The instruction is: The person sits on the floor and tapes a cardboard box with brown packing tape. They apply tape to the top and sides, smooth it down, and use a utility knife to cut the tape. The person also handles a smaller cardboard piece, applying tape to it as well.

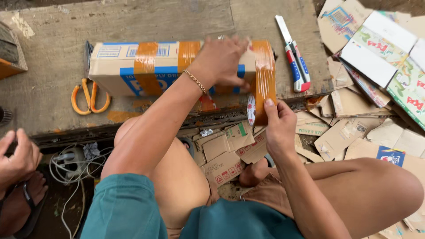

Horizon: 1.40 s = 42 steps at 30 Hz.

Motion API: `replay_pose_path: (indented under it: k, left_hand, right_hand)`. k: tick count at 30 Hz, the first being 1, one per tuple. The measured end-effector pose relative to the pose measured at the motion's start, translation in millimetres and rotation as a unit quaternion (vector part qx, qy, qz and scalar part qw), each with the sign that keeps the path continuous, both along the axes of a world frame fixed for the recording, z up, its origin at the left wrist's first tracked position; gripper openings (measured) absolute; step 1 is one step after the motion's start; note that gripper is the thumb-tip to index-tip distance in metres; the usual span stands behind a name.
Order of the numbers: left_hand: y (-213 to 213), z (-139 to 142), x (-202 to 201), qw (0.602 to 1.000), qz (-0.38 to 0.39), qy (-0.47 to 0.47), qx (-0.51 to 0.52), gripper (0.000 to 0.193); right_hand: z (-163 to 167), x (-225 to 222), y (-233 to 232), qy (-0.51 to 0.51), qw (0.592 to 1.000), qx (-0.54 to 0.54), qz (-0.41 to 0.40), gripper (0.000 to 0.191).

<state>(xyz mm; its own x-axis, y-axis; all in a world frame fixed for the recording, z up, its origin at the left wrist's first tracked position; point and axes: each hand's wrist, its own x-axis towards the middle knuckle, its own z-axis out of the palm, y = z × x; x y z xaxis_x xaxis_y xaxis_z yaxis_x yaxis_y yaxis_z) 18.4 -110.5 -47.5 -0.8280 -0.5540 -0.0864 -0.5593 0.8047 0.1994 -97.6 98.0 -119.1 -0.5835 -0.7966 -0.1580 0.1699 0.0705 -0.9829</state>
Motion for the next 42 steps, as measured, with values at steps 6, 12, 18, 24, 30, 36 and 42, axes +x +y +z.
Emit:
replay_pose_path:
  k: [6,12,18,24,30,36,42]
  left_hand:
    - [-13,4,-5,0.989,-0.033,0.033,0.138,0.069]
    - [30,-24,1,0.983,-0.015,0.106,-0.151,0.117]
    - [41,-41,1,0.982,0.041,0.071,-0.172,0.121]
    - [38,-41,-5,0.982,0.041,0.054,-0.174,0.119]
    - [37,-39,-8,0.986,0.040,0.039,-0.155,0.120]
    - [39,-7,-9,0.993,0.012,0.049,-0.102,0.118]
    - [16,18,-8,0.994,-0.021,-0.018,0.104,0.083]
  right_hand:
    - [17,-2,22,0.056,0.989,-0.137,0.003,0.025]
    - [26,-21,-11,0.071,0.987,-0.143,0.006,0.026]
    - [50,-17,-8,-0.009,0.989,-0.147,0.019,0.016]
    - [48,-16,10,-0.054,0.992,-0.118,0.006,0.013]
    - [-18,-4,14,-0.073,0.995,-0.072,-0.015,0.018]
    - [-31,-5,30,0.068,0.995,-0.065,-0.032,0.022]
    - [4,2,40,-0.001,0.983,-0.180,-0.040,0.022]
